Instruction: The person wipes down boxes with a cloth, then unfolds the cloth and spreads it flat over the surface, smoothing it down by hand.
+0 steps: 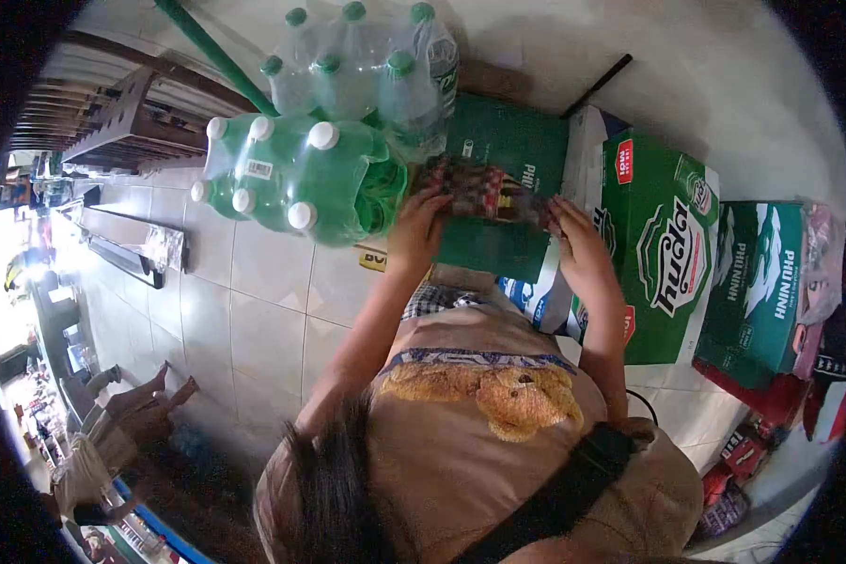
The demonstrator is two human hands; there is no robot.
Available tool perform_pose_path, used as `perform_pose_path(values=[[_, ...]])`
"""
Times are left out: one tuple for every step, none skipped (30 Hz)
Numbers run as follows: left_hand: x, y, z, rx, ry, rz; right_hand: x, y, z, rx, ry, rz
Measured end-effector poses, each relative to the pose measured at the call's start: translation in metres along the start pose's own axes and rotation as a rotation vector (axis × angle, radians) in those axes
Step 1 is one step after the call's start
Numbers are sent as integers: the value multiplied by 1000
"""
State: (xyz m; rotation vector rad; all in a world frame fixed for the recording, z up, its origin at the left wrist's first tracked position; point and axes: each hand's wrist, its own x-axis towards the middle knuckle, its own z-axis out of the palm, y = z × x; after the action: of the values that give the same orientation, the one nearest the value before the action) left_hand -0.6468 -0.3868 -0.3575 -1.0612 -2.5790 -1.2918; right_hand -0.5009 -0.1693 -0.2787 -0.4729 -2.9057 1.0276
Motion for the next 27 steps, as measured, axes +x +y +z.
perform_pose_path(values=[[-12,-15,6,-7,2,3,0,1,2,-108,4,-10],[-26,-33,12,162,-273,-45,-2,13,6,-152,-77,-31],[-41,-48,15,333,-558,-91,-11,16,12,-154,-74,-17],[-47,-61,18,327,-554,-69,-12,18,16,-254,-256,29],[-58,-68,21,484,-655,31,-14,17,18,-356,-444,81],[-62,-70,22,640,-748,129,-13,12,18,-182,-605,323],[-49,-57,16,627,-738,141,-9,6,20,-196,-594,333],[-41,-42,9,358,-656,58,-5,-1,27,-292,-628,330],[-33,-26,-1,97,-573,-27,-2,-6,37,-382,-663,324],[-26,-16,-5,63,-635,-12,4,-5,54,-411,-533,206],[-18,-9,-4,31,-697,6,12,8,80,-407,-527,213],[-15,-11,5,30,-702,15,20,27,111,-417,-341,182],[-16,-17,23,-17,-580,180,21,40,134,-431,-159,149],[-19,-24,40,-66,-445,338,22,40,148,-442,-160,151],[-25,-34,59,-74,-432,336,27,35,160,-549,-181,235],[-31,-47,79,34,-411,414,32,35,169,-656,-199,316],[-34,-57,92,147,-389,487,33,45,180,-668,-198,304],[-36,-66,95,149,-377,479,33,55,194,-611,-25,221],[-38,-75,93,123,-401,504,33,57,198,-546,144,137],[-38,-83,93,98,-424,531,35,60,201,-550,144,123],[-38,-87,93,102,-412,528,41,58,203,-569,155,105],[-39,-86,93,164,-430,474,44,58,202,-589,165,88],[-43,-83,94,222,-454,415,45,59,201,-594,160,82],[-46,-82,96,220,-451,404,46,61,200,-589,150,49],[-47,-83,97,245,-446,401,48,62,200,-580,141,12],[-48,-85,95,276,-441,398,46,62,201,-571,182,-18],[-50,-86,93,290,-437,385,44,58,201,-562,179,-34]])
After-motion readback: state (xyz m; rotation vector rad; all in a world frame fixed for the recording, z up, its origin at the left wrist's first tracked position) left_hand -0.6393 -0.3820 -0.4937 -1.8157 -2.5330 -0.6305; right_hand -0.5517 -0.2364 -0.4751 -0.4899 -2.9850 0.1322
